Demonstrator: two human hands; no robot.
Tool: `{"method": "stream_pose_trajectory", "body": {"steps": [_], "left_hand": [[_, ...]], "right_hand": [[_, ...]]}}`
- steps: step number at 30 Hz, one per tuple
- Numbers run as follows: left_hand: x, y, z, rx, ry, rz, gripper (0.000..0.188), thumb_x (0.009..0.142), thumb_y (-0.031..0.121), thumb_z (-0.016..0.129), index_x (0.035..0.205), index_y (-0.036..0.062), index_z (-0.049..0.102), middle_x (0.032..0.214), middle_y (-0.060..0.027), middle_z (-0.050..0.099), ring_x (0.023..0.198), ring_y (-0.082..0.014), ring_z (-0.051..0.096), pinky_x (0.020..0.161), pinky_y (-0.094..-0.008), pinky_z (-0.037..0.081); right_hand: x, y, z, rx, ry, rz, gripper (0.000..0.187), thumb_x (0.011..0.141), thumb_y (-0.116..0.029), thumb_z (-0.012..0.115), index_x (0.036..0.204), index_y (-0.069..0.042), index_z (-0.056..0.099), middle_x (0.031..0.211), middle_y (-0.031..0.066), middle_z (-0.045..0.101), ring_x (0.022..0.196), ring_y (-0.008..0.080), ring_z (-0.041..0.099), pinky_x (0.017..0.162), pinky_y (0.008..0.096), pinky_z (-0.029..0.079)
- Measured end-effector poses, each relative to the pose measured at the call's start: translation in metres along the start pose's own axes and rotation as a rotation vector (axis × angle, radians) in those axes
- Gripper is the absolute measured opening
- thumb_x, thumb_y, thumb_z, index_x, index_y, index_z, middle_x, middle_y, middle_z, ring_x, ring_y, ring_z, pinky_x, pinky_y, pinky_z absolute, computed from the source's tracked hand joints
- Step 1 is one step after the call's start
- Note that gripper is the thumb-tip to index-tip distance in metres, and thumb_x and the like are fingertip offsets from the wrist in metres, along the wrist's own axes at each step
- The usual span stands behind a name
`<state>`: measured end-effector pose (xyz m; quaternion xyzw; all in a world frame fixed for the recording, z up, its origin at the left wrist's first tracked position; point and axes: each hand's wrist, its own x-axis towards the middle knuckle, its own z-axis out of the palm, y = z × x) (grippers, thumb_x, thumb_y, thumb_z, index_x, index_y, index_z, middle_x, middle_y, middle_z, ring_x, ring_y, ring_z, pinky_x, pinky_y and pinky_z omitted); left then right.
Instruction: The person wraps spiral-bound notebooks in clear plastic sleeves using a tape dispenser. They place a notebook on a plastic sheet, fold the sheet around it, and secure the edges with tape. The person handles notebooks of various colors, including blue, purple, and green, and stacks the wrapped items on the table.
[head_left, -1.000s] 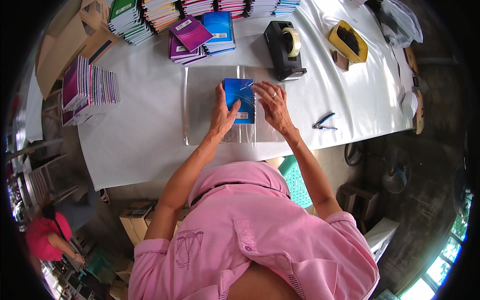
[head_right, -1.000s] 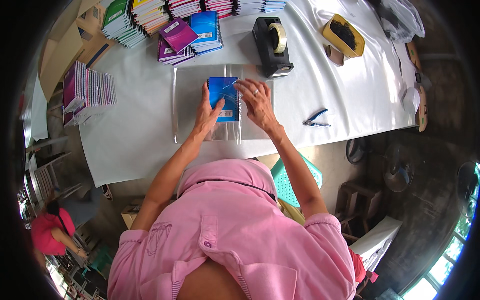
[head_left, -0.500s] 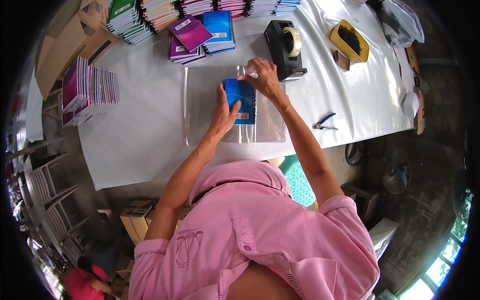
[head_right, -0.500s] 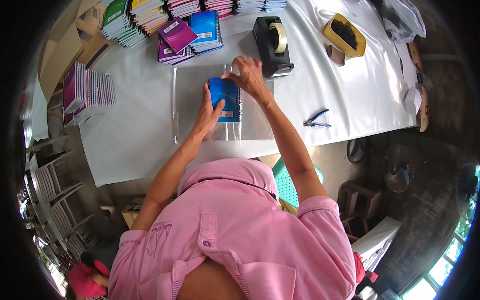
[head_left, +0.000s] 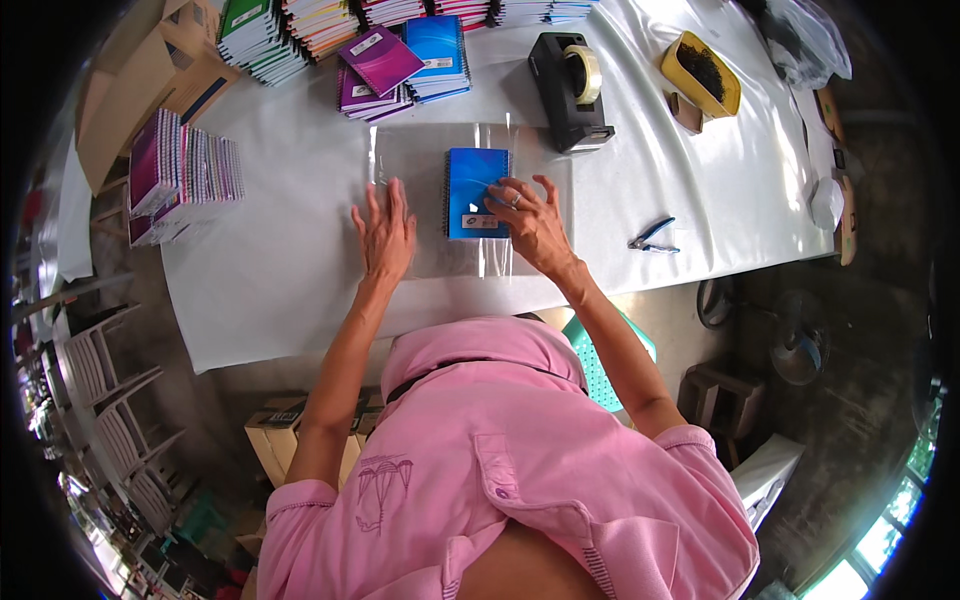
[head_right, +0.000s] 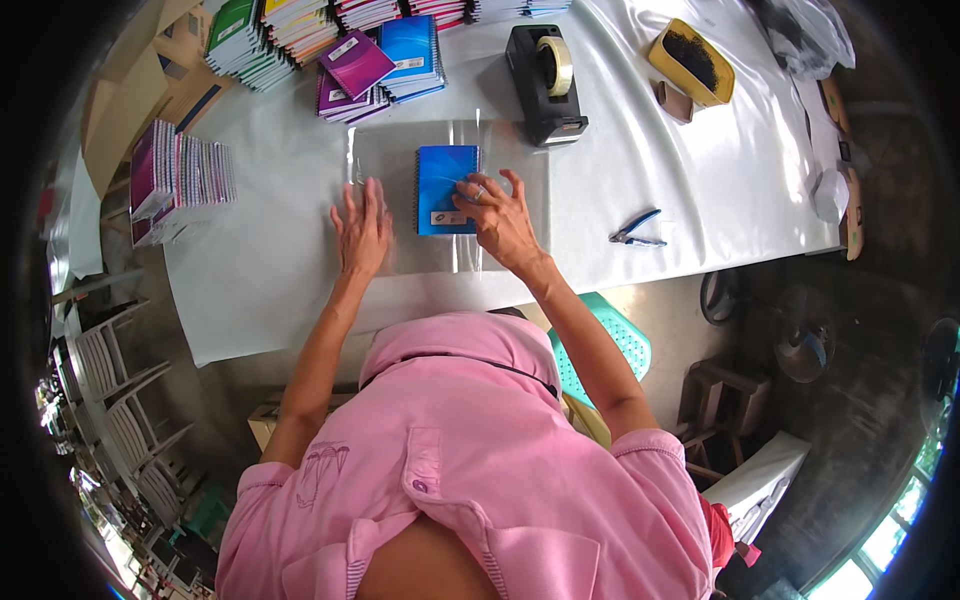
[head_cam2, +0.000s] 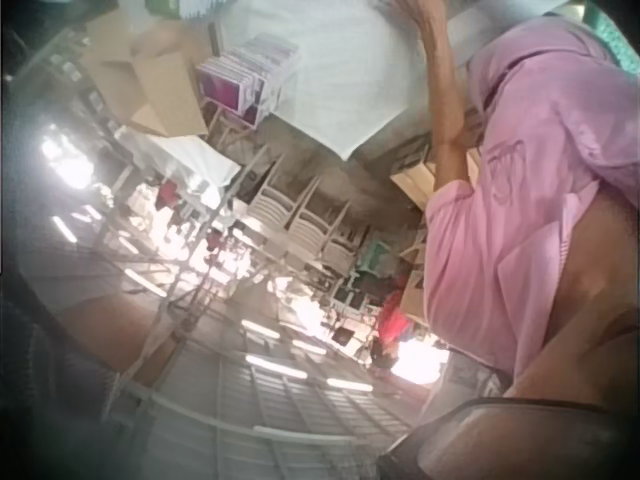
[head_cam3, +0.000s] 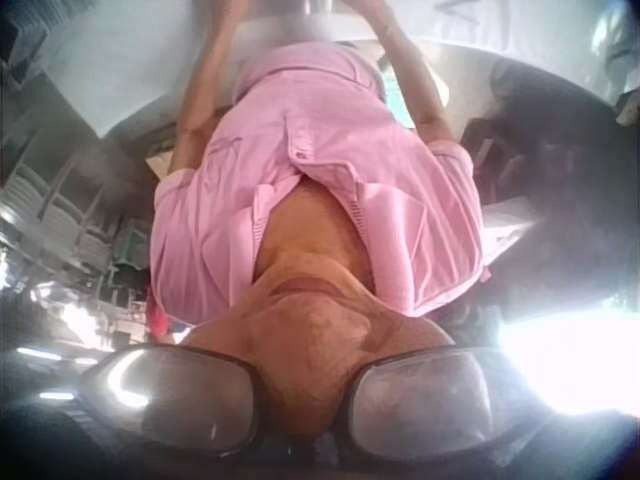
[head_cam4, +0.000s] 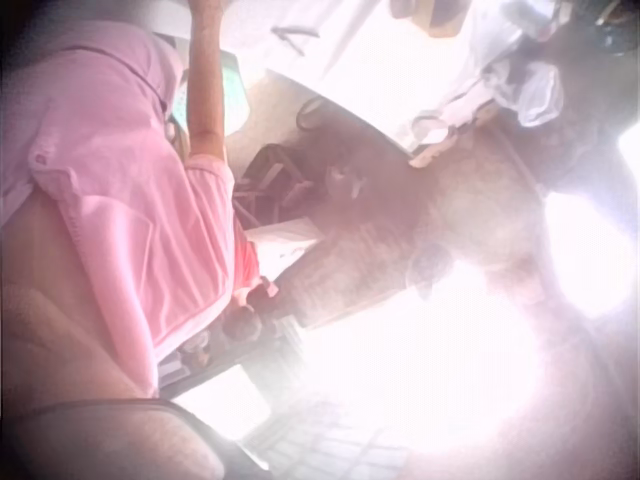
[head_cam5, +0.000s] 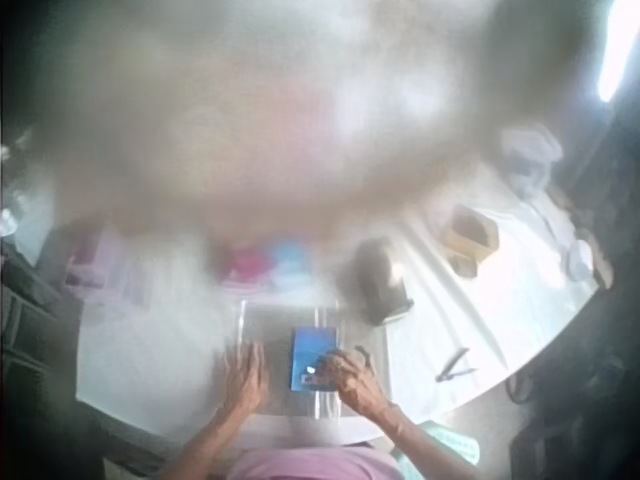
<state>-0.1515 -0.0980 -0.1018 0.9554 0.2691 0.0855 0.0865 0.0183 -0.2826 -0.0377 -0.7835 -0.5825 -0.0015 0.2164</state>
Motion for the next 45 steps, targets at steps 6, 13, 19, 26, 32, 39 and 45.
{"method": "stream_pose_trajectory", "body": {"steps": [6,13,19,26,32,39,45], "left_hand": [[-0.004,0.021,-0.006,-0.491,0.064,-0.074,0.069,0.086,0.0,0.057,0.147,0.0153,0.03,0.132,-0.015,0.055,0.128,-0.0247,0.048,0.101,-0.0475,0.04],[-0.024,0.01,-0.067,-1.304,-0.291,-0.918,0.105,0.072,0.003,0.077,0.152,0.0134,0.01,0.149,-0.0192,0.033,0.121,-0.0292,0.054,0.088,-0.0424,0.053],[-0.039,0.045,-0.062,-0.96,0.009,-0.13,0.083,0.077,-0.013,0.055,0.149,0.0161,0.024,0.144,-0.0213,0.039,0.102,-0.0346,0.064,0.072,-0.0346,0.058],[-0.045,0.074,-0.071,-0.82,-0.219,0.204,0.075,0.079,-0.006,0.056,0.147,0.0117,0.029,0.132,-0.0149,0.053,0.086,-0.0375,0.066,0.074,-0.0423,0.056],[0.039,0.035,-0.113,-0.629,-0.007,0.312,0.076,0.079,0.007,0.068,0.146,0.0157,0.034,0.147,-0.0062,0.041,0.136,-0.0355,0.033,0.108,-0.0435,0.037],[0.145,0.036,-0.067,0.11,-0.183,1.077,0.036,0.079,0.025,0.066,0.114,0.0327,0.067,0.133,0.0161,0.053,0.14,-0.0225,0.029,0.116,-0.0537,0.022],[0.149,0.03,-0.048,-0.02,0.055,1.15,0.034,0.08,0.025,0.064,0.113,0.0312,0.067,0.128,0.0166,0.057,0.137,-0.0195,0.034,0.115,-0.0533,0.026]], "right_hand": [[0.009,-0.022,0.002,0.063,-0.033,-0.031,0.023,0.073,0.007,0.056,0.094,0.004,0.064,0.12,0.0121,0.056,0.107,0.0274,0.054,0.092,0.0384,0.044],[0.012,-0.025,0.012,0.14,0.014,0.065,0.019,0.073,0.011,0.056,0.091,0.007,0.06,0.118,0.0145,0.055,0.104,0.0326,0.055,0.085,0.0396,0.048],[0.021,-0.035,0.014,0.409,0.01,0.298,0.013,0.084,-0.007,0.065,0.09,0.004,0.063,0.115,0.0167,0.058,0.102,0.036,0.057,0.08,0.0419,0.05],[0.032,-0.032,0.027,0.403,0.01,0.414,0.017,0.083,-0.013,0.065,0.074,0.001,0.066,0.113,0.0144,0.059,0.104,0.0319,0.056,0.08,0.0458,0.046],[0.028,-0.021,0.035,0.474,0.006,0.49,0.011,0.079,-0.009,0.063,0.076,0.001,0.066,0.111,0.0103,0.06,0.104,0.0303,0.056,0.079,0.0456,0.046],[0.023,-0.025,0.034,0.517,0.075,0.383,0.009,0.084,-0.011,0.062,0.088,-0.003,0.064,0.108,0.0081,0.06,0.103,0.0294,0.055,0.072,0.0472,0.045],[0.016,-0.035,0.02,0.304,0.06,0.191,0.025,0.092,-0.022,0.059,0.109,-0.005,0.059,0.108,0.0069,0.059,0.102,0.0279,0.056,0.082,0.0433,0.042]]}}
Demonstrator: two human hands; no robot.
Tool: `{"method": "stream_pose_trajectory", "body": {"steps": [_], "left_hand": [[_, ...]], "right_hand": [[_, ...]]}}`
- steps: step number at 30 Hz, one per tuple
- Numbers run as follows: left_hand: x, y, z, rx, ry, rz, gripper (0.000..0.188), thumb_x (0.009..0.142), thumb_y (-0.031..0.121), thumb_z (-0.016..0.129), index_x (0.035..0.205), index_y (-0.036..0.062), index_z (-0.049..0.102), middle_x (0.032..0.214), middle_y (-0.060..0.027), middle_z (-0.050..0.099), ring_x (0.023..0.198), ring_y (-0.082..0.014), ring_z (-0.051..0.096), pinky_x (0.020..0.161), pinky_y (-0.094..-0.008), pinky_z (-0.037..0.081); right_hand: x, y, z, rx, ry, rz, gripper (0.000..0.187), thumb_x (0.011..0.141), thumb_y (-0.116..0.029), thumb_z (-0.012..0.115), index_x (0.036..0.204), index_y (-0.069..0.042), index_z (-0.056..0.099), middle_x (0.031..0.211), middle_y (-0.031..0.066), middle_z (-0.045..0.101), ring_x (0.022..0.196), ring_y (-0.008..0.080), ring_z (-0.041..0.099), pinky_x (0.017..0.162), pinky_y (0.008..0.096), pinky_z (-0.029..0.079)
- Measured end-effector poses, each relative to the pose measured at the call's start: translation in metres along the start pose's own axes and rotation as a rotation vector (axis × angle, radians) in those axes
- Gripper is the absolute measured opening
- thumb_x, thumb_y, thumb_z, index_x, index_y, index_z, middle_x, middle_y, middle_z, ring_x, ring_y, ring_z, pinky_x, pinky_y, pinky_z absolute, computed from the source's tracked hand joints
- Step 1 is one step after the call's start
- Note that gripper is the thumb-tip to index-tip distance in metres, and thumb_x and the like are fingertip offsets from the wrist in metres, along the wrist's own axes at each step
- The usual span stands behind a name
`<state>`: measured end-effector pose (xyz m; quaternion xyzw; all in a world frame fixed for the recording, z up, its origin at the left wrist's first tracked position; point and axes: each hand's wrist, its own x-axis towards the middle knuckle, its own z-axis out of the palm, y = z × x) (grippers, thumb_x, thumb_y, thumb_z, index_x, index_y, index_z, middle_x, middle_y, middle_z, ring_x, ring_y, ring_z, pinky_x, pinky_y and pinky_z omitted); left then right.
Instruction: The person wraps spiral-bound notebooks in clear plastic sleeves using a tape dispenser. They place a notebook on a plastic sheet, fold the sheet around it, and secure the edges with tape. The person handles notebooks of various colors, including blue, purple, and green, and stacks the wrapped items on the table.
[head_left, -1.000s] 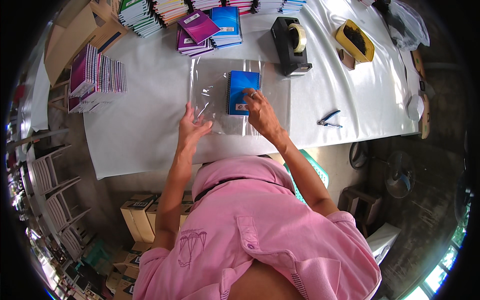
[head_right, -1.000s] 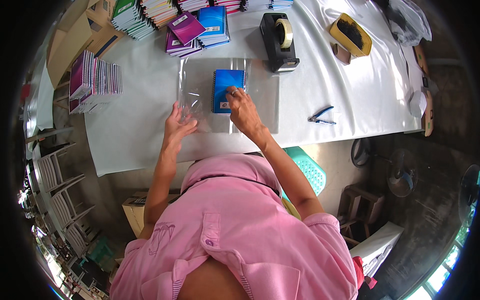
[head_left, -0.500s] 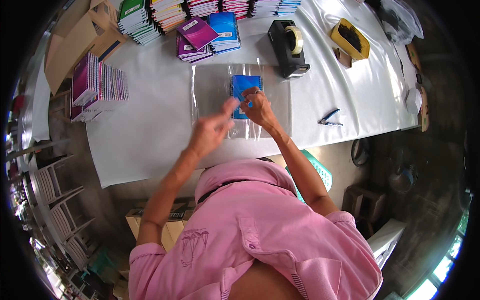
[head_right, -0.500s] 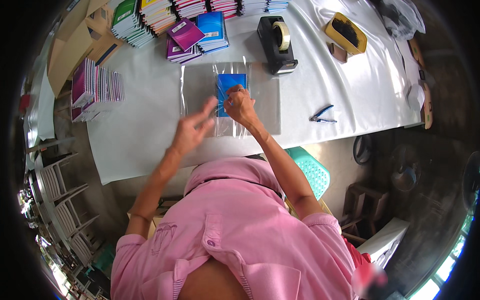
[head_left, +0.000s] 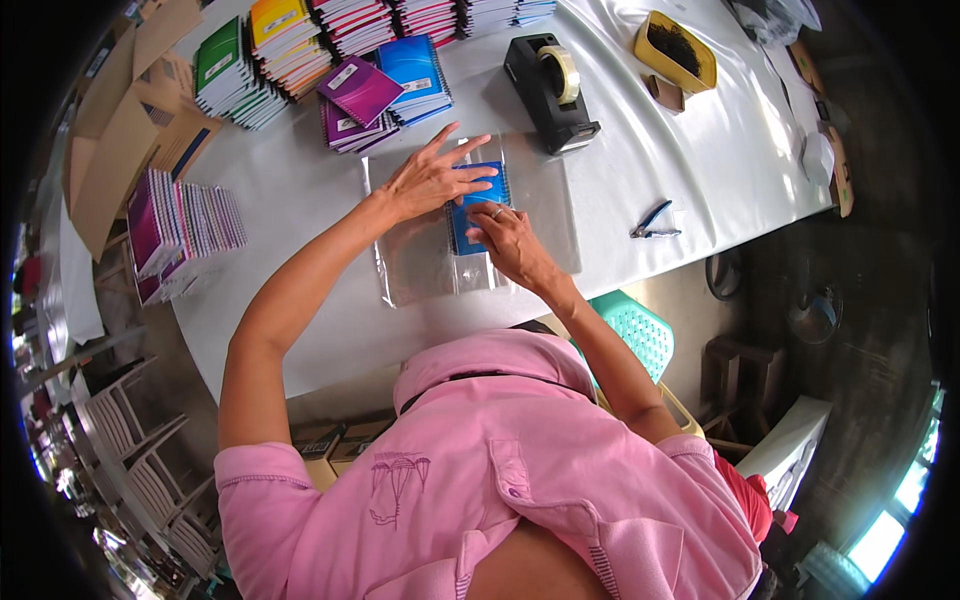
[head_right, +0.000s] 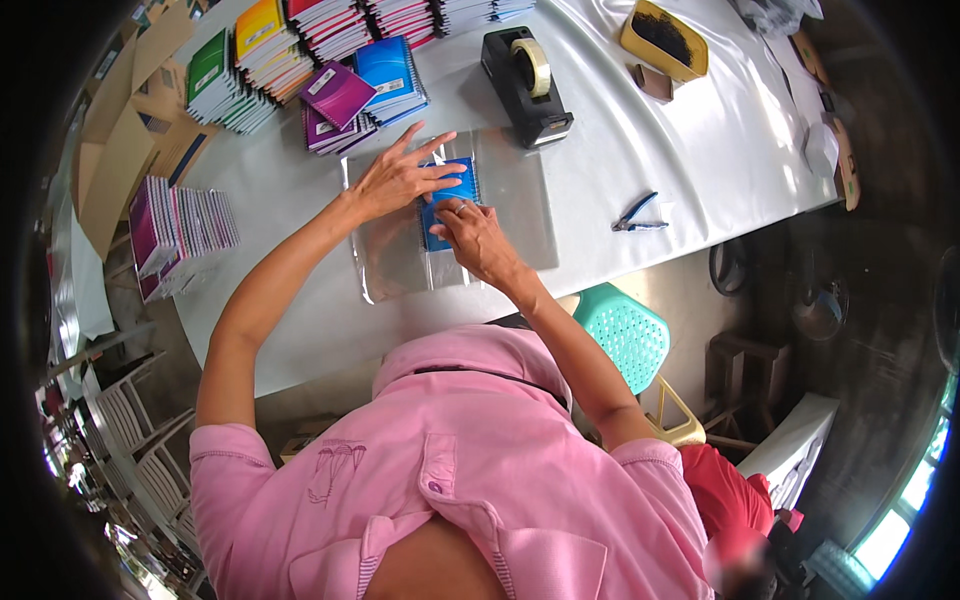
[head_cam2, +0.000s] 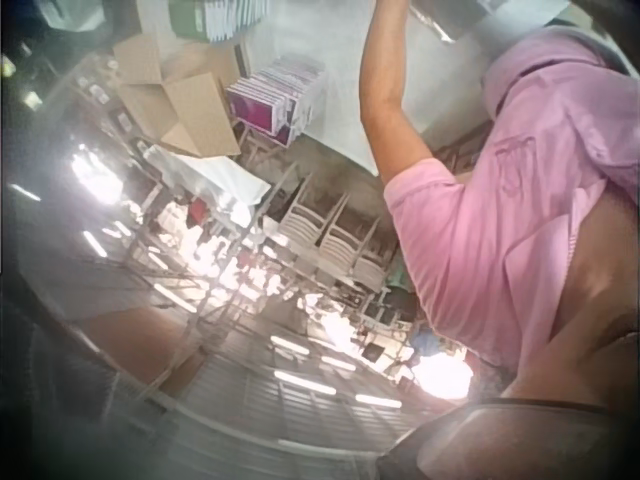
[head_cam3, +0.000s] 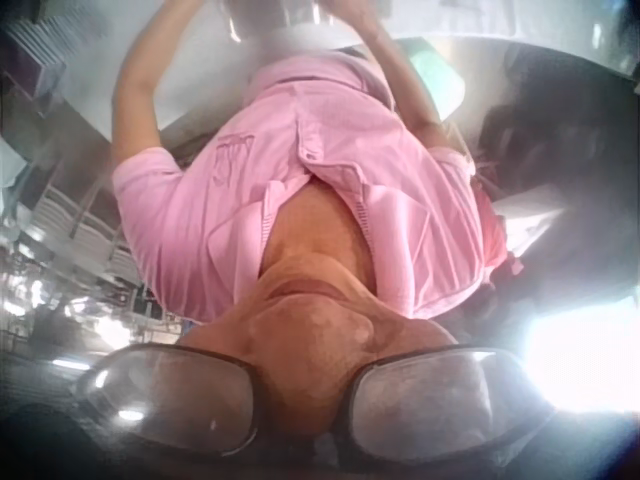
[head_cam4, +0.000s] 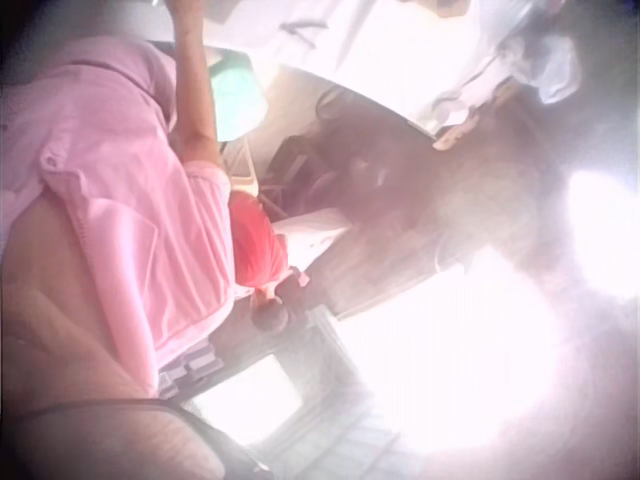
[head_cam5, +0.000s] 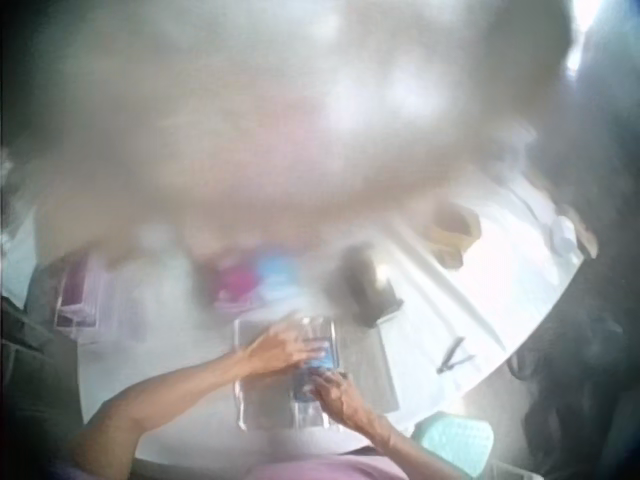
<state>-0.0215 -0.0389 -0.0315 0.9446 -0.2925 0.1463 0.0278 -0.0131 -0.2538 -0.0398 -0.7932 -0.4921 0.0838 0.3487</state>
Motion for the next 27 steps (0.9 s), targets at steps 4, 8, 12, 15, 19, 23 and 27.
{"method": "stream_pose_trajectory", "body": {"steps": [4,8,12,15,19,23,27], "left_hand": [[-0.004,-0.001,-0.001,-0.082,-0.054,-0.024,0.039,0.077,0.024,0.067,0.116,0.0265,0.066,0.128,0.0138,0.057,0.137,-0.0213,0.034,0.115,-0.053,0.024],[0.005,0.0,-0.007,-0.137,-0.048,-0.033,0.038,0.076,0.024,0.067,0.114,0.0276,0.068,0.126,0.0133,0.059,0.137,-0.0225,0.034,0.115,-0.0535,0.023],[0.006,0.001,-0.002,-0.117,-0.025,-0.031,0.037,0.076,0.023,0.067,0.112,0.0291,0.069,0.124,0.0132,0.06,0.137,-0.0231,0.036,0.115,-0.054,0.024],[0.007,-0.001,0.008,-0.122,-0.019,-0.049,0.036,0.075,0.022,0.067,0.11,0.0313,0.069,0.125,0.0135,0.06,0.136,-0.0237,0.037,0.115,-0.0545,0.025],[0.006,-0.006,0.016,-0.211,0.012,-0.105,0.036,0.075,0.024,0.068,0.108,0.0356,0.069,0.129,0.0137,0.058,0.136,-0.0252,0.036,0.113,-0.0584,0.024],[0.01,-0.012,0.02,-0.256,-0.016,-0.207,0.046,0.065,0.028,0.076,0.11,0.0358,0.069,0.131,0.0117,0.057,0.14,-0.0266,0.029,0.111,-0.0627,0.021],[0.026,-0.011,0.023,-0.342,-0.106,-0.31,0.074,0.059,0.023,0.079,0.128,0.0377,0.057,0.146,0.0074,0.042,0.143,-0.0331,0.019,0.112,-0.0621,0.016]], "right_hand": [[-0.011,0.018,-0.023,0.069,0.097,0.006,0.025,0.089,-0.015,0.061,0.112,-0.005,0.061,0.121,0.003,0.059,0.115,0.0216,0.054,0.096,0.045,0.037],[-0.015,0.032,-0.022,-0.217,-0.057,-0.077,0.03,0.086,-0.01,0.062,0.116,-0.012,0.063,0.128,-0.001,0.058,0.126,0.0172,0.048,0.108,0.0527,0.028],[-0.009,0.027,-0.026,-0.225,-0.138,-0.037,0.034,0.086,-0.011,0.062,0.12,-0.016,0.063,0.131,-0.0036,0.056,0.129,0.0183,0.045,0.111,0.0528,0.024],[-0.006,0.025,-0.027,-0.211,-0.166,-0.01,0.036,0.084,-0.011,0.064,0.12,-0.018,0.063,0.131,-0.0041,0.056,0.129,0.0179,0.044,0.111,0.0531,0.024],[-0.004,0.024,-0.026,-0.192,-0.176,0.005,0.037,0.083,-0.011,0.065,0.119,-0.017,0.063,0.132,-0.0049,0.055,0.13,0.0177,0.043,0.112,0.0533,0.024],[-0.006,0.028,-0.026,-0.195,-0.171,-0.015,0.036,0.084,-0.012,0.064,0.119,-0.017,0.063,0.132,-0.0055,0.055,0.13,0.018,0.043,0.112,0.0531,0.024],[-0.005,0.025,-0.029,-0.204,-0.168,-0.008,0.034,0.085,-0.013,0.063,0.119,-0.017,0.063,0.131,-0.0049,0.056,0.129,0.0171,0.044,0.112,0.0534,0.023]]}}
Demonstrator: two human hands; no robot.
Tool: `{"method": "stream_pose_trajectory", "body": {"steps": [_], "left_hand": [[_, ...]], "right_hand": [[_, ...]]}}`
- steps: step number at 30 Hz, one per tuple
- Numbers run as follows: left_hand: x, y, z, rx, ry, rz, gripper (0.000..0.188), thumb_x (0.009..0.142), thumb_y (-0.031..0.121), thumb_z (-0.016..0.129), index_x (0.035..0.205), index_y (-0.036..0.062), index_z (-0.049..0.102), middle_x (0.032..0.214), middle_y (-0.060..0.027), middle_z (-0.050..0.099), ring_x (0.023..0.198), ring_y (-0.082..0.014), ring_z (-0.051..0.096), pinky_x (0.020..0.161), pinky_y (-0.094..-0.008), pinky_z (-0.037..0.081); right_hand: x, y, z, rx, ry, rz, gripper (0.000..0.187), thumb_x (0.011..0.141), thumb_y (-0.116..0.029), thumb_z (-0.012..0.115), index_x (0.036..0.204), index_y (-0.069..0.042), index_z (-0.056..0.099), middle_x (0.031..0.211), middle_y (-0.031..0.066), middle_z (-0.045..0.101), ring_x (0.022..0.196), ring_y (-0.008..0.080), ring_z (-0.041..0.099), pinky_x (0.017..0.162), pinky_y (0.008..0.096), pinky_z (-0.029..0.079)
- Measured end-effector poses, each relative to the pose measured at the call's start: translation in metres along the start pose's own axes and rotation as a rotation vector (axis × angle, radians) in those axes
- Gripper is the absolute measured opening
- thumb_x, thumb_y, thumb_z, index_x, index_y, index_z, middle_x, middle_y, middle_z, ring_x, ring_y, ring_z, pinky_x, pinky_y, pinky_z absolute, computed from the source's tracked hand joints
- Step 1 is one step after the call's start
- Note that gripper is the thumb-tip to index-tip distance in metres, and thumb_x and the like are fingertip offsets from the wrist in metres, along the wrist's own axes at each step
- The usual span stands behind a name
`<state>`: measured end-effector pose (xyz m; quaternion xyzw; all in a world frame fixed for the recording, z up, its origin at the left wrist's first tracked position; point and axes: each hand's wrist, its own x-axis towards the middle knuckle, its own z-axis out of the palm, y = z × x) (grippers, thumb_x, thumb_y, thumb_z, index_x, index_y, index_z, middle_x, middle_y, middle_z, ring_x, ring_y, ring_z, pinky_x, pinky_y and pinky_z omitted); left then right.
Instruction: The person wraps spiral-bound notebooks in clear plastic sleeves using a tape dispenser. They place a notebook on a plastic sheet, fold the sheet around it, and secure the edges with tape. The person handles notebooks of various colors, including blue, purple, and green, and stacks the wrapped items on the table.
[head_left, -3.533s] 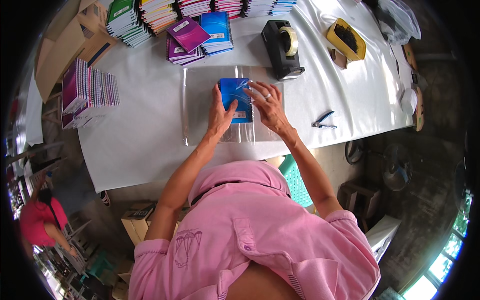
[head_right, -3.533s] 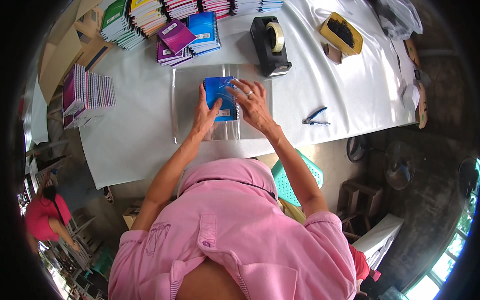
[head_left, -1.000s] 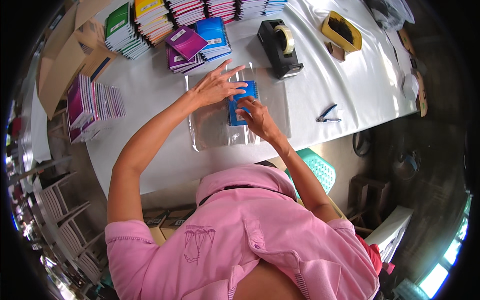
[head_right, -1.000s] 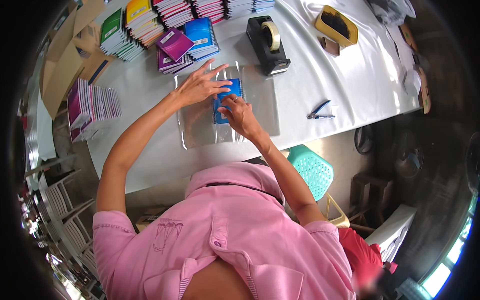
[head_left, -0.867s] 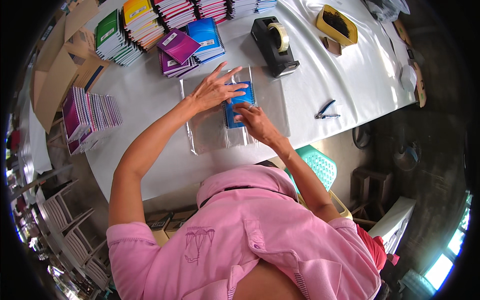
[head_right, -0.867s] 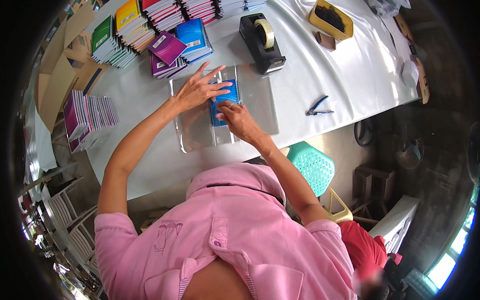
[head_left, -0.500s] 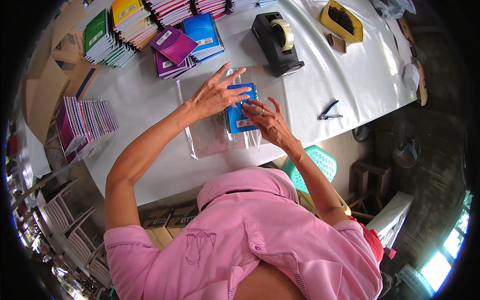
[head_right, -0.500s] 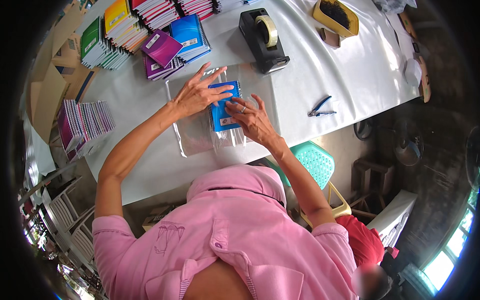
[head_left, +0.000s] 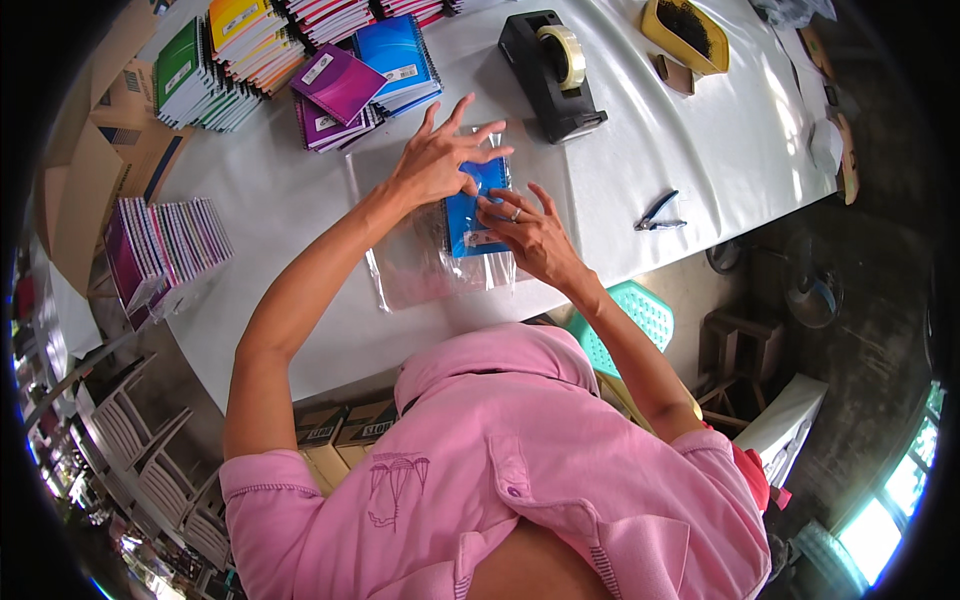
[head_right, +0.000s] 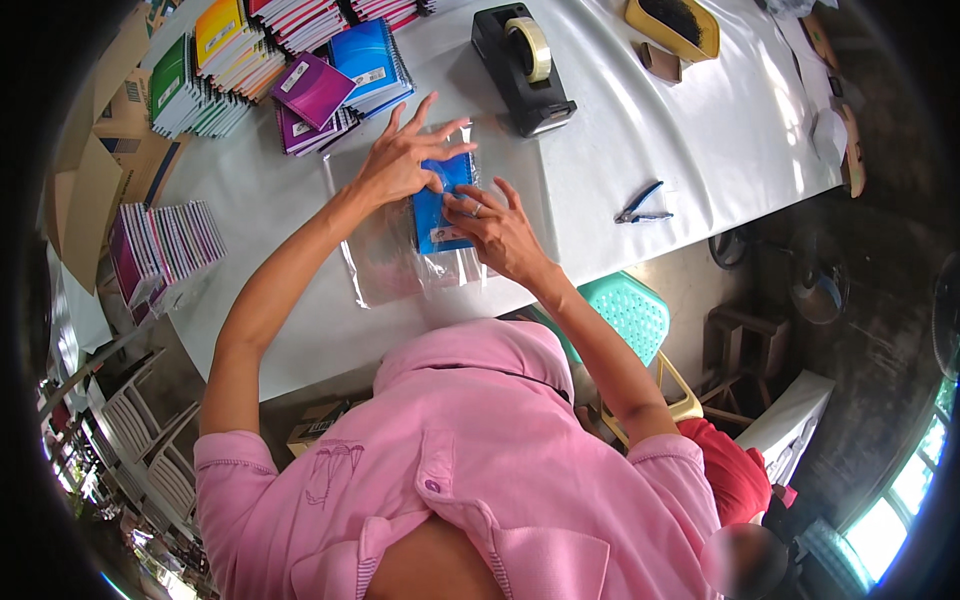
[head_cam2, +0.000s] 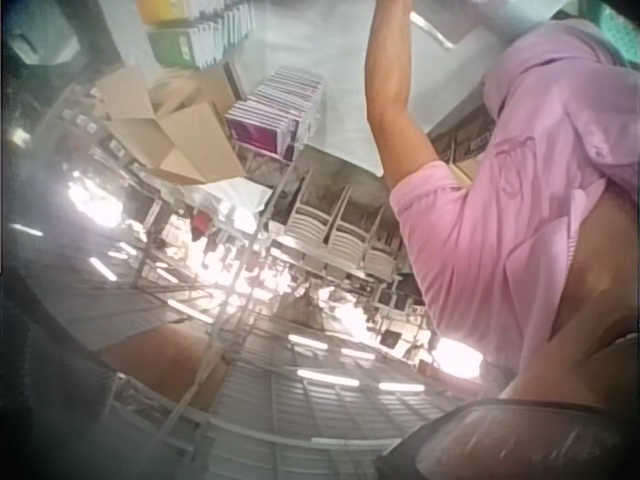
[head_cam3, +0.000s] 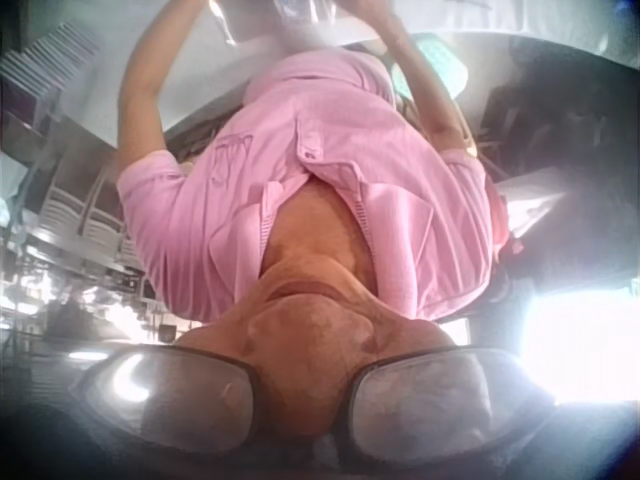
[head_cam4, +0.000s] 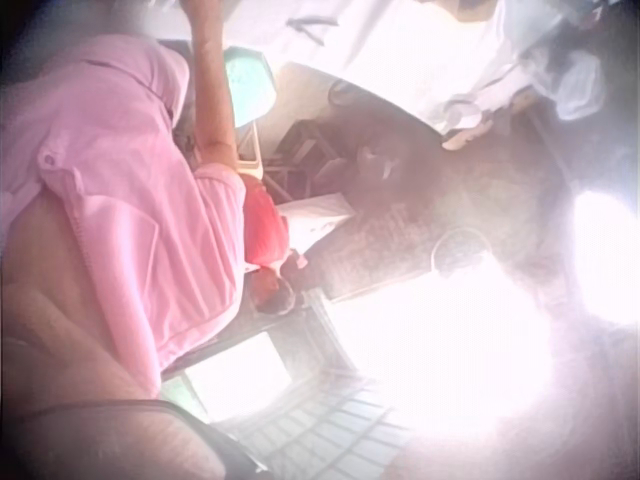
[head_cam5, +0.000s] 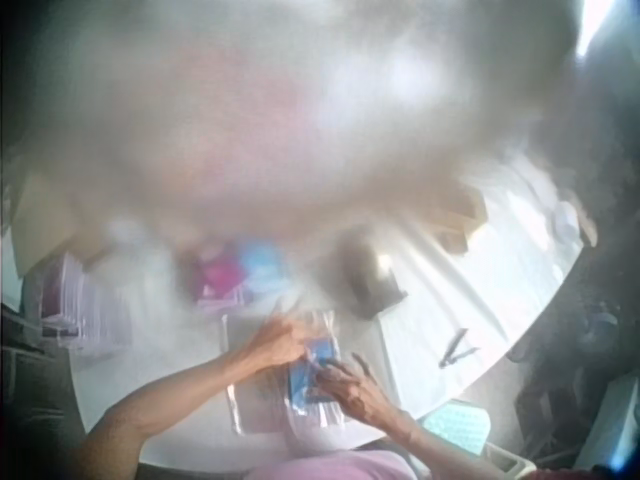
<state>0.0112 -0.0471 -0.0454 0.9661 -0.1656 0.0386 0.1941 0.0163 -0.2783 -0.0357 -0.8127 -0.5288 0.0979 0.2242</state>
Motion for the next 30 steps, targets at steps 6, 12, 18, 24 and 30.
{"method": "stream_pose_trajectory", "body": {"steps": [6,12,18,24,30], "left_hand": [[0.038,0.019,0.01,0.103,-0.158,-0.163,0.093,0.057,0.007,0.071,0.14,0.0367,0.043,0.152,-0.0051,0.033,0.145,-0.0343,0.012,0.11,-0.0643,0.017],[0.052,0.023,0.012,0.144,-0.3,-0.191,0.117,0.045,0.0,0.076,0.147,0.0349,0.03,0.156,-0.0063,0.022,0.145,-0.0379,0.007,0.108,-0.0676,0.019],[0.065,0.033,0.012,0.113,-0.355,-0.221,0.12,0.045,-0.003,0.075,0.148,0.0357,0.027,0.156,-0.0069,0.021,0.145,-0.0389,0.006,0.108,-0.0685,0.018],[0.063,0.032,0.01,0.121,-0.386,-0.28,0.122,0.046,-0.004,0.075,0.149,0.0357,0.023,0.157,-0.006,0.017,0.145,-0.0383,0.003,0.107,-0.0684,0.019],[0.059,0.028,0.008,0.096,-0.337,-0.287,0.126,0.042,0.001,0.081,0.149,0.036,0.024,0.157,-0.0043,0.018,0.145,-0.0378,0.004,0.107,-0.069,0.02]], "right_hand": [[-0.003,-0.006,0.001,0.073,0.069,0.05,0.03,0.087,-0.017,0.062,0.117,-0.017,0.063,0.121,-0.0018,0.061,0.119,0.0157,0.051,0.105,0.0531,0.029],[-0.047,-0.032,-0.001,0.522,-0.272,0.051,0.019,0.088,-0.015,0.062,0.105,-0.008,0.068,0.089,0.0067,0.069,0.09,0.0202,0.063,0.085,0.0344,0.043],[0.016,0.145,-0.104,0.299,0.47,0.517,0.016,0.08,-0.015,0.07,0.089,-0.002,0.073,0.089,0.0127,0.071,0.083,0.02,0.066,0.079,0.0307,0.049],[0.066,0.175,-0.109,0.638,0.086,0.763,0.028,0.07,-0.024,0.081,0.089,-0.005,0.074,0.082,0.0103,0.067,0.089,0.0212,0.06,0.08,0.0375,0.044],[0.039,0.181,-0.073,1.47,0.406,0.654,0.048,0.077,-0.027,0.077,0.111,0.004,0.062,0.107,0.0066,0.063,0.111,0.0182,0.05,0.098,0.037,0.032]]}}
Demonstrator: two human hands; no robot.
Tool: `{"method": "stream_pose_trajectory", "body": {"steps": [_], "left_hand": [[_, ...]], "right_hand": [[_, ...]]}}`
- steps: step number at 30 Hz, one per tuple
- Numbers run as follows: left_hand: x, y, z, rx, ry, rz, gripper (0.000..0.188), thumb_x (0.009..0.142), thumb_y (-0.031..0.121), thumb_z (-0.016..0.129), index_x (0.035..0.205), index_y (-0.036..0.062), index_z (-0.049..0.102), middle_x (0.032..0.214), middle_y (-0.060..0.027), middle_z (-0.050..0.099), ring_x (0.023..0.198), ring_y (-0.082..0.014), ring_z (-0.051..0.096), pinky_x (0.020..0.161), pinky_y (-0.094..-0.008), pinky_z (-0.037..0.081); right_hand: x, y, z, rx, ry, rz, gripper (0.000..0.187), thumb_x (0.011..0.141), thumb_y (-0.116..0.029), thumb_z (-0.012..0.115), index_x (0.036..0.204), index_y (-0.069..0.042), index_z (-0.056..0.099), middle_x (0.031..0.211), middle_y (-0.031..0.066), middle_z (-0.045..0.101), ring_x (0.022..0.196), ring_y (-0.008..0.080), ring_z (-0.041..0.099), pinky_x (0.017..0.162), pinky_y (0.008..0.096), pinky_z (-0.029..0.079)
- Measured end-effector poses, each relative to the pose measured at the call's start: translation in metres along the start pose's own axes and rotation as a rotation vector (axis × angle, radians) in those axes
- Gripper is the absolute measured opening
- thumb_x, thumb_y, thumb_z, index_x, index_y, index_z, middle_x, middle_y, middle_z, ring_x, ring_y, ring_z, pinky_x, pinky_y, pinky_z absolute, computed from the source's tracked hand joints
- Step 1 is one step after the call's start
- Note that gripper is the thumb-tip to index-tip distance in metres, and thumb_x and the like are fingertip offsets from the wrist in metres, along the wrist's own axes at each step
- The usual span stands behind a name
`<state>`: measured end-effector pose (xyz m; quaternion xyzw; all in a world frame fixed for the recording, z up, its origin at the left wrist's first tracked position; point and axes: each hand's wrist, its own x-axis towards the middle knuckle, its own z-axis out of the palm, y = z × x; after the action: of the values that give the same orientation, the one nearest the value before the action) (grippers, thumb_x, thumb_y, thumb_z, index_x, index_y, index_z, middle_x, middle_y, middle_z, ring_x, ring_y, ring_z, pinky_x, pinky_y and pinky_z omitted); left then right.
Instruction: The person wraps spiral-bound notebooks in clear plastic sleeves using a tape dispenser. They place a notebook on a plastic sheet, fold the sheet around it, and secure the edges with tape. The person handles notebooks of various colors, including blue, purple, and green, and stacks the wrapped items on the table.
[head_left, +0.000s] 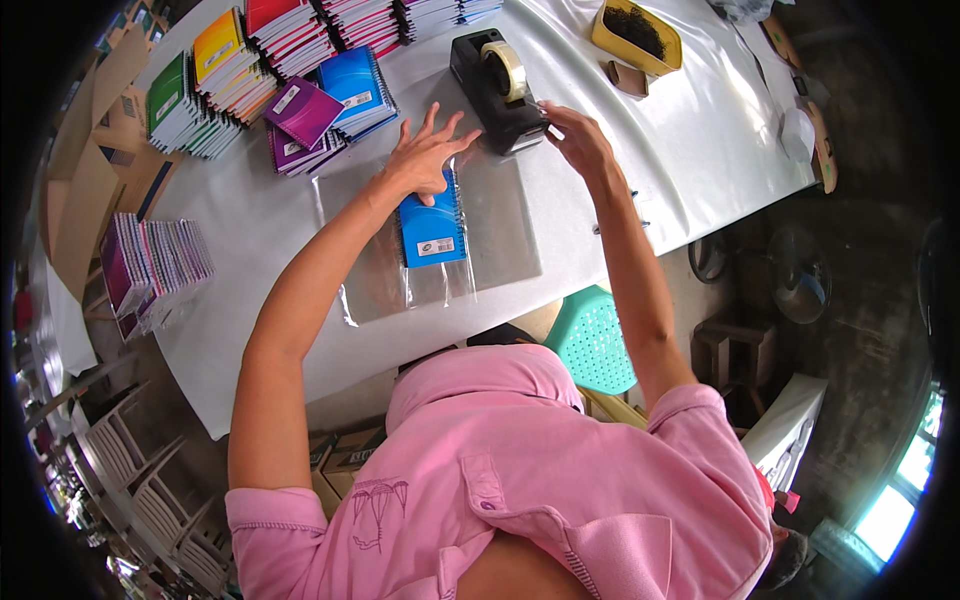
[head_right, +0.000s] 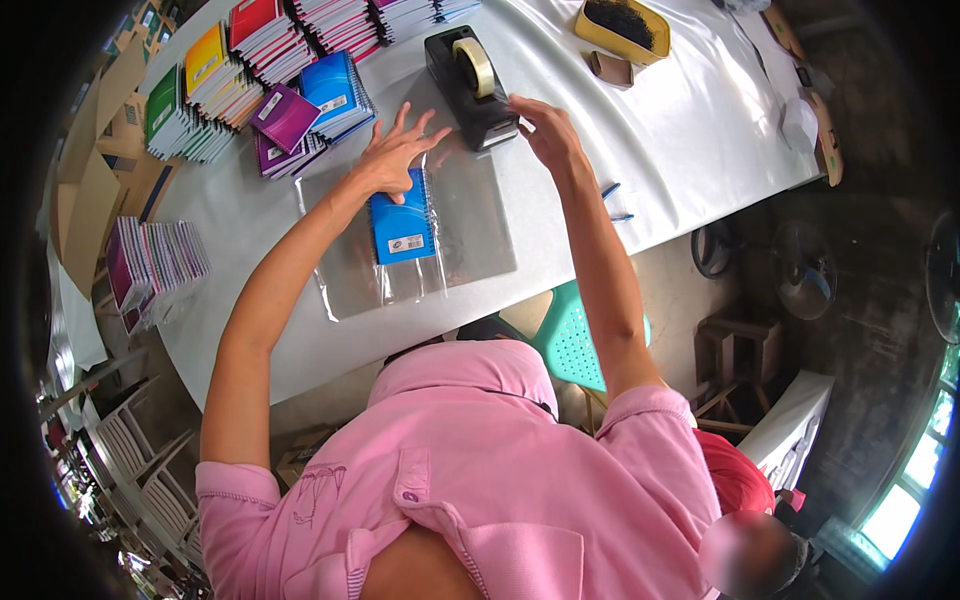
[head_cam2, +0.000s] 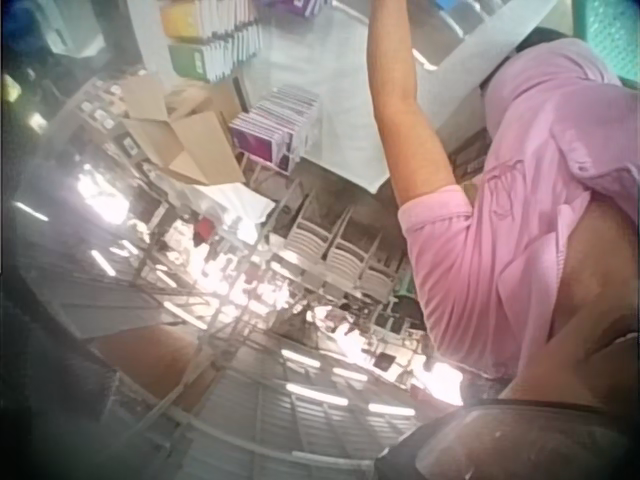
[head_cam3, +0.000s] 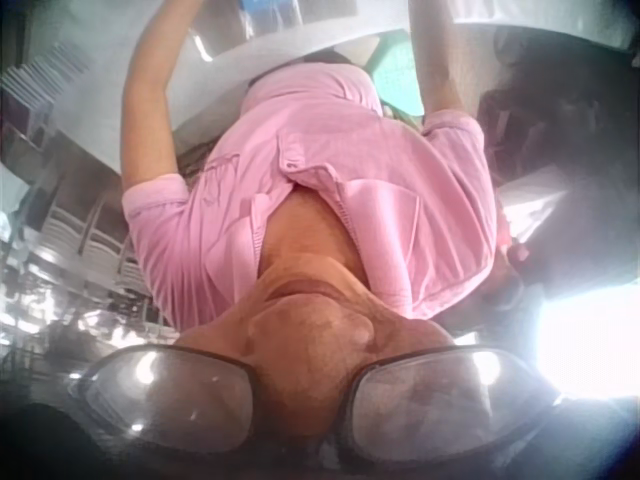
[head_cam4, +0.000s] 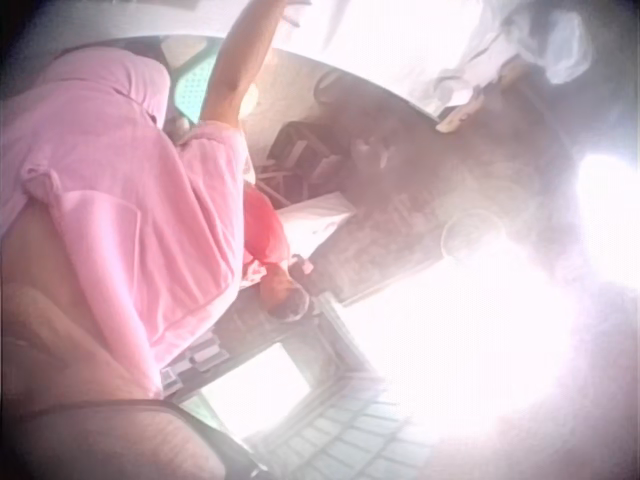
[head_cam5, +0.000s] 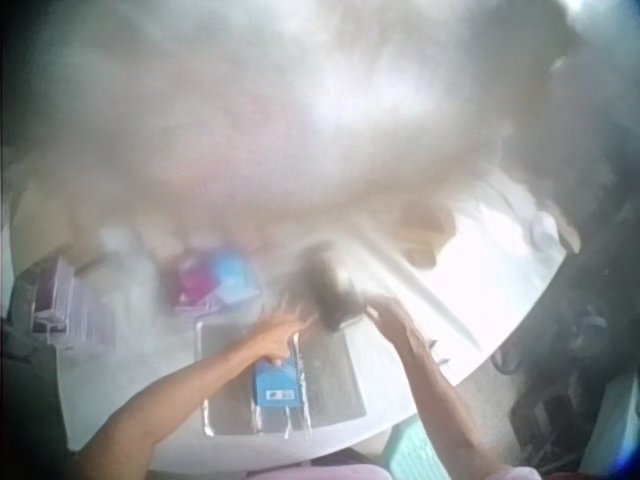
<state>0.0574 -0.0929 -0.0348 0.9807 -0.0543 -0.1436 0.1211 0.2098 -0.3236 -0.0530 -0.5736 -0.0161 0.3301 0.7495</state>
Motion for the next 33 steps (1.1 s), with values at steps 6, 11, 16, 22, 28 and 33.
{"method": "stream_pose_trajectory", "body": {"steps": [6,11,16,22,28,33], "left_hand": [[-0.005,-0.014,-0.003,-0.036,0.004,0.038,0.132,0.035,0.009,0.087,0.147,0.0386,0.025,0.157,-0.0039,0.019,0.145,-0.0373,0.004,0.108,-0.0692,0.017],[-0.019,-0.03,-0.002,-0.095,0.033,-0.001,0.123,0.041,0.018,0.089,0.147,0.0374,0.028,0.156,-0.0053,0.021,0.145,-0.0364,0.003,0.11,-0.0679,0.014],[-0.014,-0.024,0.009,-0.182,0.128,-0.057,0.124,0.042,0.013,0.088,0.148,0.0347,0.026,0.156,-0.0058,0.021,0.145,-0.0372,0.004,0.109,-0.0676,0.014],[-0.014,-0.02,0.011,-0.15,0.144,-0.059,0.122,0.045,0.009,0.086,0.148,0.0337,0.026,0.156,-0.006,0.02,0.145,-0.0361,0.004,0.109,-0.0678,0.016],[-0.011,-0.019,0.009,-0.163,0.122,-0.06,0.125,0.043,0.007,0.086,0.149,0.0331,0.025,0.157,-0.0057,0.019,0.146,-0.0354,0.003,0.109,-0.0674,0.016],[-0.008,-0.018,0.008,-0.158,0.095,-0.061,0.126,0.044,0.007,0.086,0.149,0.0351,0.023,0.157,-0.0057,0.018,0.146,-0.0352,0.003,0.11,-0.067,0.016]], "right_hand": [[-0.037,0.035,-0.006,-0.455,0.106,-0.223,0.032,0.075,-0.031,0.078,0.09,-0.003,0.074,0.131,0.0099,0.051,0.122,0.0286,0.039,0.106,0.0485,0.025],[-0.043,-0.009,0.052,-1.671,0.424,-0.289,0.025,0.071,-0.021,0.075,0.085,0.0,0.073,0.121,0.0168,0.053,0.115,0.0335,0.04,0.089,0.0535,0.032],[-0.025,0.003,0.039,-1.672,0.493,0.005,0.031,0.07,-0.03,0.073,0.09,-0.005,0.073,0.115,0.0144,0.056,0.113,0.0327,0.042,0.084,0.0547,0.034],[-0.055,-0.022,0.051,-1.581,0.43,-0.338,0.023,0.076,-0.03,0.073,0.083,-0.007,0.074,0.096,0.0095,0.061,0.098,0.0246,0.047,0.075,0.0462,0.035],[-0.056,-0.017,0.018,-0.64,0.001,-0.126,0.031,0.078,-0.03,0.074,0.07,-0.002,0.064,0.068,-0.0025,0.051,0.074,0.0099,0.044,0.072,0.0277,0.034],[-0.04,0.015,0.01,-1.598,0.408,-0.399,0.023,0.067,-0.019,0.075,0.079,0.0,0.071,0.109,0.0161,0.054,0.11,0.0306,0.045,0.081,0.0455,0.037]]}}
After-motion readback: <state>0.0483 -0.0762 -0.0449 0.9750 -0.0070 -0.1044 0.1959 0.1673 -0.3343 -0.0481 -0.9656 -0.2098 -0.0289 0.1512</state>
